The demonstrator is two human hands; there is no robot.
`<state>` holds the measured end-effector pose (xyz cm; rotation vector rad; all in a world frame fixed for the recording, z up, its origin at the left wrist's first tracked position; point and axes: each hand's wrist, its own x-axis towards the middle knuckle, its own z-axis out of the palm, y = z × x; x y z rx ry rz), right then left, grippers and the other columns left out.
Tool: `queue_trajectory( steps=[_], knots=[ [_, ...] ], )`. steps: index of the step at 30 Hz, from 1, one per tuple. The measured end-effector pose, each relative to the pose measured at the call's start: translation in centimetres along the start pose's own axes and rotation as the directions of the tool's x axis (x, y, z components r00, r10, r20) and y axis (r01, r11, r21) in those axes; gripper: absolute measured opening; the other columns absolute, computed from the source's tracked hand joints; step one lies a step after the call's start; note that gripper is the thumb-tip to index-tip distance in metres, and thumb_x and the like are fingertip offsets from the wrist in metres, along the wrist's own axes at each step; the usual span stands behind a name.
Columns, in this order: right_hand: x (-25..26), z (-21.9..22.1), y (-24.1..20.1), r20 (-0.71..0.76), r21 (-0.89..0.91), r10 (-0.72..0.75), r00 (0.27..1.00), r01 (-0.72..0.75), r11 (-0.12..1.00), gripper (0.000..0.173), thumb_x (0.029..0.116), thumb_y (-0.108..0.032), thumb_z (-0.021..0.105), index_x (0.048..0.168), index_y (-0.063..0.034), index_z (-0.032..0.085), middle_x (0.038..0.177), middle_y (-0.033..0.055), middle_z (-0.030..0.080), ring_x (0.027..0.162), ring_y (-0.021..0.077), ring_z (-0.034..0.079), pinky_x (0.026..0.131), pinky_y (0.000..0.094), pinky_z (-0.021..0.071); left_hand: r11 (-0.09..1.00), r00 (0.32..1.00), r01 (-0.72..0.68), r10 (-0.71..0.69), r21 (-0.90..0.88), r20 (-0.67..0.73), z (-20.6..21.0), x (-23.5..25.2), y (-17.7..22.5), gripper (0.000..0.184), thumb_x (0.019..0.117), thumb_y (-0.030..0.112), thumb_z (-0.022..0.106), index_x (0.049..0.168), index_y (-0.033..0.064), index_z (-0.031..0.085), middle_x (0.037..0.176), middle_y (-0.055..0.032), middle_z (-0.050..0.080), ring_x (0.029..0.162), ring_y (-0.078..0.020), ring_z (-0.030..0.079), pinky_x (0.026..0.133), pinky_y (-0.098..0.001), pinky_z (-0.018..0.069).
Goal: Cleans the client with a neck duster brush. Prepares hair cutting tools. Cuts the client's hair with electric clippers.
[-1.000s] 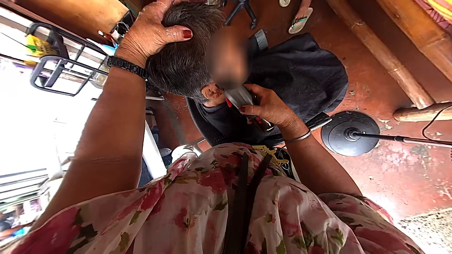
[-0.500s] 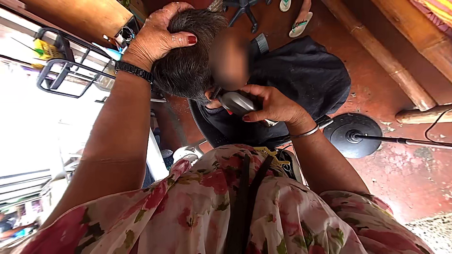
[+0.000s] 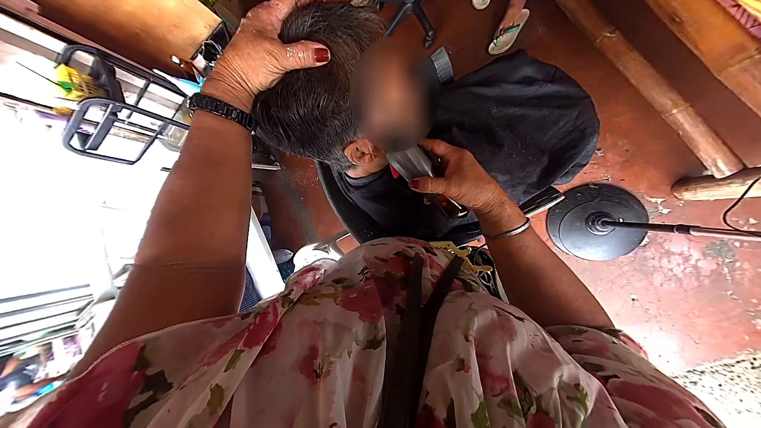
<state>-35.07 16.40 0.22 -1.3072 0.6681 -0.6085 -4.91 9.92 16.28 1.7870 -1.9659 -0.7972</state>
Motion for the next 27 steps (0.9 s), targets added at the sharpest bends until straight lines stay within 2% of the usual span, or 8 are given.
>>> queue_trajectory(
  steps=[5, 7, 11, 14, 19, 27],
  knots=[
    [0.0, 0.7, -0.6, -0.030, -0.032, -0.038, 0.999, 0.037, 0.999, 0.063, 0.0793, -0.015, 0.079, 0.136, -0.0017, 0.057, 0.111, 0.0079, 0.070, 0.084, 0.0080, 0.069, 0.073, 0.0267, 0.0598, 1.000, 1.000, -0.005, 0.005, 0.002, 0.005, -0.1, 0.1, 0.0, 0.065, 0.0835, 0.031, 0.075, 0.140, 0.0070, 0.053, 0.134, 0.0011, 0.059, 0.121, 0.0056, 0.053, 0.106, -0.0149, 0.0417],
    [0.0, 1.0, -0.8, -0.034, -0.072, -0.051, 0.998, 0.049, 0.996, 0.064, 0.0796, -0.016, 0.079, 0.138, -0.0015, 0.056, 0.113, 0.0086, 0.070, 0.092, 0.0083, 0.069, 0.081, 0.0274, 0.0583, 1.000, 1.000, 0.017, -0.017, 0.023, -0.002, -0.1, 0.0, 0.1, 0.068, 0.0827, 0.033, 0.075, 0.141, 0.0056, 0.052, 0.135, -0.0009, 0.058, 0.120, 0.0046, 0.054, 0.106, -0.0158, 0.0417],
    [0.1, 1.8, -1.3, -0.057, -0.164, -0.073, 0.996, 0.063, 0.984, 0.065, 0.0798, -0.019, 0.081, 0.139, -0.0033, 0.057, 0.114, 0.0094, 0.071, 0.097, 0.0107, 0.069, 0.088, 0.0319, 0.0572, 0.998, 0.999, 0.045, -0.044, 0.051, -0.012, -0.1, -0.2, 0.3, 0.067, 0.0832, 0.034, 0.073, 0.140, 0.0049, 0.052, 0.132, -0.0008, 0.059, 0.118, 0.0060, 0.054, 0.105, -0.0152, 0.0417],
    [0.1, 2.4, -2.1, -0.073, -0.265, -0.065, 0.995, 0.043, 0.963, 0.067, 0.0806, -0.022, 0.082, 0.141, -0.0044, 0.057, 0.117, 0.0128, 0.071, 0.103, 0.0184, 0.069, 0.092, 0.0413, 0.0554, 0.996, 0.998, 0.054, -0.052, 0.065, -0.019, -0.1, -0.2, 0.2, 0.068, 0.0825, 0.037, 0.074, 0.139, 0.0050, 0.053, 0.132, -0.0008, 0.059, 0.118, 0.0062, 0.054, 0.105, -0.0153, 0.0418],
    [0.0, 2.9, -2.7, -0.076, -0.339, -0.045, 0.996, 0.017, 0.941, 0.071, 0.0824, -0.027, 0.081, 0.145, -0.0061, 0.054, 0.121, 0.0150, 0.070, 0.106, 0.0243, 0.069, 0.094, 0.0483, 0.0543, 0.999, 0.999, 0.042, -0.041, 0.032, -0.012, -0.3, -0.3, -0.1, 0.068, 0.0822, 0.035, 0.074, 0.140, 0.0056, 0.052, 0.132, 0.0001, 0.059, 0.119, 0.0054, 0.055, 0.105, -0.0158, 0.0426],
    [0.1, 3.1, -3.1, -0.082, -0.383, -0.035, 0.996, 0.001, 0.924, 0.073, 0.0837, -0.025, 0.082, 0.148, -0.0075, 0.051, 0.121, 0.0181, 0.070, 0.106, 0.0307, 0.069, 0.092, 0.0545, 0.0535, 1.000, 1.000, 0.020, -0.019, 0.016, -0.016, -0.1, -0.3, 0.0, 0.068, 0.0827, 0.033, 0.074, 0.140, 0.0039, 0.052, 0.132, 0.0002, 0.059, 0.118, 0.0065, 0.054, 0.105, -0.0143, 0.0420]
  ],
)
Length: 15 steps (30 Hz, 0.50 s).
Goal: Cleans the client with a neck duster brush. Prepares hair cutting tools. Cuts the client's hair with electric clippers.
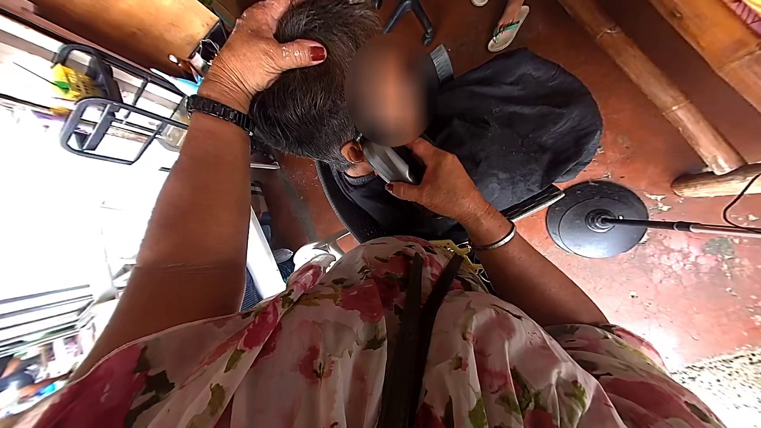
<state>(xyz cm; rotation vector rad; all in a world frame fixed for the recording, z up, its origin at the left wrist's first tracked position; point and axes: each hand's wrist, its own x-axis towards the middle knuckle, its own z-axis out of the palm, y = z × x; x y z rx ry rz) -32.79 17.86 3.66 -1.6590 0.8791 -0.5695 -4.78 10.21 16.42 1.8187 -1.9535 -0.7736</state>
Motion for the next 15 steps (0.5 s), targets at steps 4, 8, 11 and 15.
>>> queue_trajectory(
  steps=[4, 8, 11, 15],
  knots=[
    [-0.1, -0.1, 0.0, -0.013, -0.074, -0.038, 0.999, 0.037, 0.997, 0.073, 0.0829, -0.027, 0.082, 0.147, -0.0072, 0.053, 0.119, 0.0192, 0.071, 0.105, 0.0346, 0.070, 0.090, 0.0587, 0.0535, 1.000, 1.000, 0.015, -0.015, 0.025, 0.001, 0.1, 0.0, 0.1, 0.068, 0.0821, 0.036, 0.074, 0.138, 0.0044, 0.053, 0.131, -0.0005, 0.059, 0.117, 0.0060, 0.054, 0.104, -0.0151, 0.0420],
    [-0.2, -0.3, -0.2, -0.026, -0.183, -0.085, 0.996, 0.079, 0.980, 0.074, 0.0827, -0.029, 0.082, 0.148, -0.0087, 0.053, 0.118, 0.0205, 0.071, 0.103, 0.0390, 0.070, 0.087, 0.0627, 0.0527, 1.000, 1.000, -0.010, 0.010, 0.011, 0.005, 0.1, 0.0, 0.0, 0.070, 0.0820, 0.034, 0.074, 0.140, 0.0038, 0.051, 0.133, -0.0010, 0.059, 0.119, 0.0052, 0.054, 0.105, -0.0151, 0.0419],
    [-0.3, -0.1, 0.3, -0.068, -0.290, -0.229, 0.971, 0.200, 0.936, 0.071, 0.0822, -0.028, 0.081, 0.145, -0.0048, 0.057, 0.115, 0.0215, 0.072, 0.101, 0.0399, 0.071, 0.083, 0.0611, 0.0539, 1.000, 1.000, -0.020, 0.020, 0.006, 0.007, 0.2, -0.1, 0.2, 0.069, 0.0830, 0.033, 0.073, 0.142, 0.0042, 0.051, 0.134, -0.0012, 0.059, 0.120, 0.0050, 0.054, 0.105, -0.0153, 0.0418],
    [0.0, 0.5, 1.1, -0.104, -0.466, -0.503, 0.858, 0.405, 0.787, 0.057, 0.0804, -0.028, 0.076, 0.133, -0.0067, 0.068, 0.101, 0.0221, 0.073, 0.085, 0.0400, 0.072, 0.068, 0.0555, 0.0554, 1.000, 1.000, -0.019, 0.019, -0.010, 0.007, 0.3, -0.2, 0.2, 0.068, 0.0818, 0.034, 0.074, 0.139, 0.0046, 0.052, 0.130, 0.0012, 0.060, 0.117, 0.0061, 0.055, 0.104, -0.0150, 0.0431]
  ],
)
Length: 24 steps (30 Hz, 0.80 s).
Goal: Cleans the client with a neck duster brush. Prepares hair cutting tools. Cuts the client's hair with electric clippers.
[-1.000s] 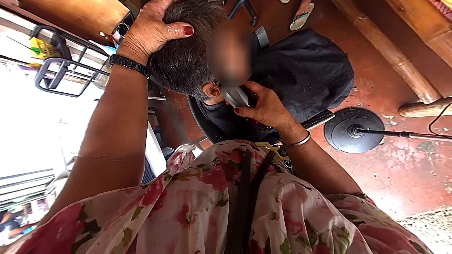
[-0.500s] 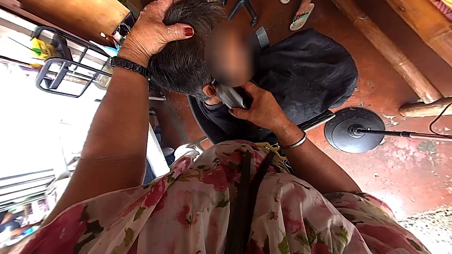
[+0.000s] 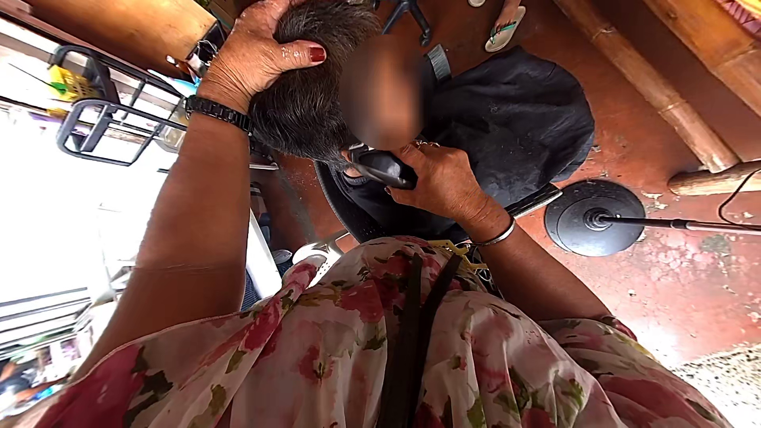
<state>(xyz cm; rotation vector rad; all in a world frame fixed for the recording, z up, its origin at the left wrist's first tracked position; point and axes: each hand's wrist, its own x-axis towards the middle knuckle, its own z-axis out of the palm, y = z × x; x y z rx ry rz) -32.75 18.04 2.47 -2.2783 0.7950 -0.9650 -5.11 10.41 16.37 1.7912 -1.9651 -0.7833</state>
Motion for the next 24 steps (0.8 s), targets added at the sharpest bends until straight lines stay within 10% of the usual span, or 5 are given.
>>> queue_trajectory(
  steps=[3, 6, 8, 12, 24],
  knots=[
    [-0.6, 0.1, 0.1, 0.006, 0.039, -0.043, 0.999, 0.043, 0.998, 0.057, 0.0794, -0.028, 0.076, 0.131, -0.0069, 0.069, 0.101, 0.0210, 0.074, 0.085, 0.0391, 0.072, 0.066, 0.0555, 0.0554, 1.000, 1.000, 0.005, -0.005, 0.029, 0.011, 0.0, 0.1, 0.2, 0.069, 0.0821, 0.035, 0.074, 0.142, 0.0066, 0.052, 0.136, -0.0009, 0.058, 0.123, 0.0039, 0.053, 0.107, -0.0166, 0.0406],
    [-1.6, -0.5, 0.5, 0.185, 0.284, 0.181, 0.966, -0.229, 0.931, 0.068, 0.0813, -0.027, 0.081, 0.142, -0.0035, 0.059, 0.118, 0.0207, 0.072, 0.106, 0.0364, 0.071, 0.088, 0.0605, 0.0541, 0.999, 1.000, 0.000, -0.001, 0.035, 0.023, -0.2, 0.2, 0.3, 0.067, 0.0831, 0.034, 0.074, 0.142, 0.0095, 0.053, 0.139, -0.0008, 0.057, 0.126, 0.0028, 0.051, 0.109, -0.0181, 0.0396],
    [-2.4, -0.6, 1.1, 0.304, 0.455, 0.320, 0.897, -0.432, 0.778, 0.070, 0.0825, -0.023, 0.080, 0.144, -0.0025, 0.054, 0.121, 0.0161, 0.070, 0.105, 0.0230, 0.070, 0.093, 0.0458, 0.0558, 1.000, 1.000, 0.016, -0.017, 0.008, 0.026, -0.2, 0.1, 0.4, 0.062, 0.0828, 0.031, 0.075, 0.138, 0.0103, 0.056, 0.135, 0.0009, 0.059, 0.122, 0.0037, 0.054, 0.107, -0.0184, 0.0421],
    [-3.5, 0.1, 2.3, 0.407, 0.663, 0.422, 0.810, -0.580, 0.474, 0.067, 0.0820, -0.016, 0.076, 0.141, 0.0010, 0.050, 0.104, 0.0094, 0.069, 0.071, 0.0104, 0.068, 0.062, 0.0282, 0.0609, 1.000, 0.999, -0.008, 0.008, 0.004, 0.044, -0.3, 0.1, 0.6, 0.062, 0.0825, 0.033, 0.075, 0.138, 0.0111, 0.057, 0.134, 0.0026, 0.060, 0.122, 0.0041, 0.054, 0.108, -0.0183, 0.0422],
    [-2.4, -0.5, 2.3, 0.494, 0.743, 0.341, 0.800, -0.592, 0.313, 0.060, 0.0822, -0.014, 0.072, 0.138, -0.0012, 0.052, 0.098, 0.0070, 0.070, 0.067, 0.0133, 0.069, 0.057, 0.0293, 0.0616, 0.997, 0.997, -0.028, 0.023, 0.073, 0.069, -0.3, 0.0, 1.0, 0.072, 0.0815, 0.037, 0.075, 0.143, 0.0082, 0.051, 0.137, -0.0017, 0.058, 0.122, 0.0019, 0.054, 0.107, -0.0187, 0.0422]
  ],
)
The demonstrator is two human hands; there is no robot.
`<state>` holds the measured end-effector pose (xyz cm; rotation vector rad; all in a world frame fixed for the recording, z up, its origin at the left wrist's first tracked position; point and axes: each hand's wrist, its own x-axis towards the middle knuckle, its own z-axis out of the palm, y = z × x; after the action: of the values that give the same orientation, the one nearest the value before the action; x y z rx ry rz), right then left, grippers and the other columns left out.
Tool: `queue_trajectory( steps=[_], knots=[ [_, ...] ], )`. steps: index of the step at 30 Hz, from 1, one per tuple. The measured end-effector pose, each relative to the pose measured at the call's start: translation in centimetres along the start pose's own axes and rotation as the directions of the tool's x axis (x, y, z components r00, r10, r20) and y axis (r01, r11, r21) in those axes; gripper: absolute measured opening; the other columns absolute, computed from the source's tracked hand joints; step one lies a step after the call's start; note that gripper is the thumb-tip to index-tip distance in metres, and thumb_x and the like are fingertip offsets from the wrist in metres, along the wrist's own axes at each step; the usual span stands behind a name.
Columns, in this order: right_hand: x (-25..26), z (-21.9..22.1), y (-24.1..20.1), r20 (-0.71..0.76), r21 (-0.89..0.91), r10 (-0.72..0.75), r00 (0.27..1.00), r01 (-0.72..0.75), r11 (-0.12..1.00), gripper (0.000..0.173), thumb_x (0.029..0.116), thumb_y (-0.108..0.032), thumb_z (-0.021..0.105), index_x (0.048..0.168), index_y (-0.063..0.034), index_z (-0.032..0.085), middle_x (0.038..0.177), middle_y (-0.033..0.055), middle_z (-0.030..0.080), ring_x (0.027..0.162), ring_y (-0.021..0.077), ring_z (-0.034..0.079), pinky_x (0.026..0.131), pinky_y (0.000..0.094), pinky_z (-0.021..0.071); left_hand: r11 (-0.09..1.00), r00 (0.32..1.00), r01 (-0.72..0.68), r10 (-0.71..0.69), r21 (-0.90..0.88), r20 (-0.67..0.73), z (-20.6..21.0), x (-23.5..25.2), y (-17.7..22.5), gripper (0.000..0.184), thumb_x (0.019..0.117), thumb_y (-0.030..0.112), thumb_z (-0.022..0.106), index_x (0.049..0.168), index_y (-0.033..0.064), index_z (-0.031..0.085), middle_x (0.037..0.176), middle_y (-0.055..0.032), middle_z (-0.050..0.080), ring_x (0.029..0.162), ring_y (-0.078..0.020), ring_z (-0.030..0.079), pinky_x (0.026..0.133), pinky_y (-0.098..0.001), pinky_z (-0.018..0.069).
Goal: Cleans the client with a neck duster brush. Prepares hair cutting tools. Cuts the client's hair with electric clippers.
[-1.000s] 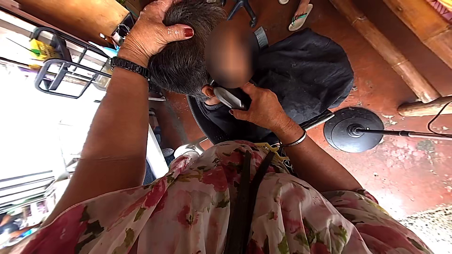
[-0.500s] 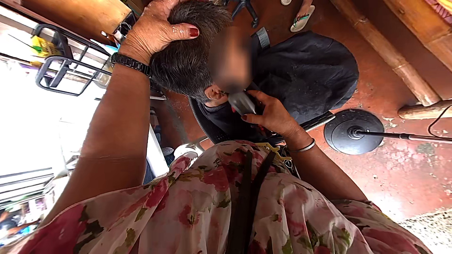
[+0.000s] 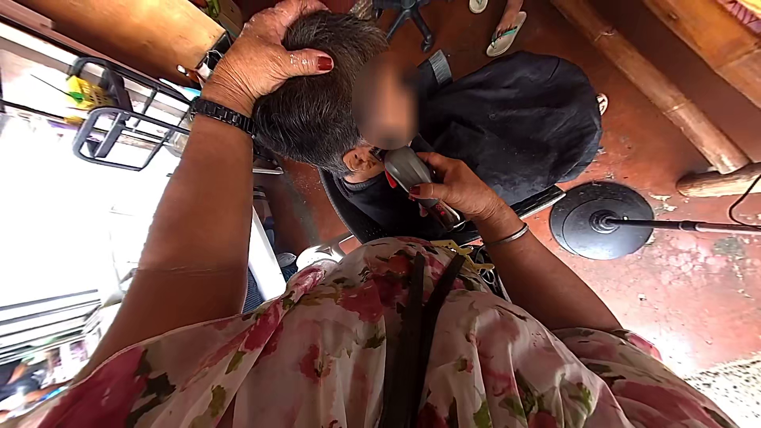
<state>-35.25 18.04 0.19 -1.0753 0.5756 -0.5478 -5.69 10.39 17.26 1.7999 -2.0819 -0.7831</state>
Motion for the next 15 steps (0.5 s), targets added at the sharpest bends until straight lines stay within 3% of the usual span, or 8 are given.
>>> queue_trajectory(
  steps=[9, 15],
  knots=[
    [0.1, -0.2, -3.1, 0.029, -0.029, 0.058, 0.998, -0.057, 0.998, 0.044, 0.0914, -0.009, 0.066, 0.133, -0.0006, 0.053, 0.090, 0.0073, 0.069, 0.059, 0.0136, 0.068, 0.053, 0.0287, 0.0608, 1.000, 1.000, -0.005, 0.005, -0.007, -0.015, 0.2, -0.1, -0.1, 0.073, 0.0808, 0.039, 0.075, 0.142, 0.0078, 0.052, 0.135, -0.0011, 0.059, 0.121, 0.0022, 0.055, 0.106, -0.0185, 0.0425],
    [0.7, -0.9, -3.4, 0.061, -0.037, 0.044, 0.997, -0.042, 0.998, 0.045, 0.0902, -0.007, 0.066, 0.133, -0.0010, 0.053, 0.092, 0.0074, 0.069, 0.060, 0.0131, 0.068, 0.053, 0.0284, 0.0609, 1.000, 1.000, -0.015, 0.015, 0.005, -0.022, 0.2, 0.1, -0.4, 0.075, 0.0809, 0.040, 0.075, 0.143, 0.0067, 0.051, 0.135, -0.0017, 0.058, 0.121, 0.0028, 0.054, 0.106, -0.0175, 0.0418]
  ],
)
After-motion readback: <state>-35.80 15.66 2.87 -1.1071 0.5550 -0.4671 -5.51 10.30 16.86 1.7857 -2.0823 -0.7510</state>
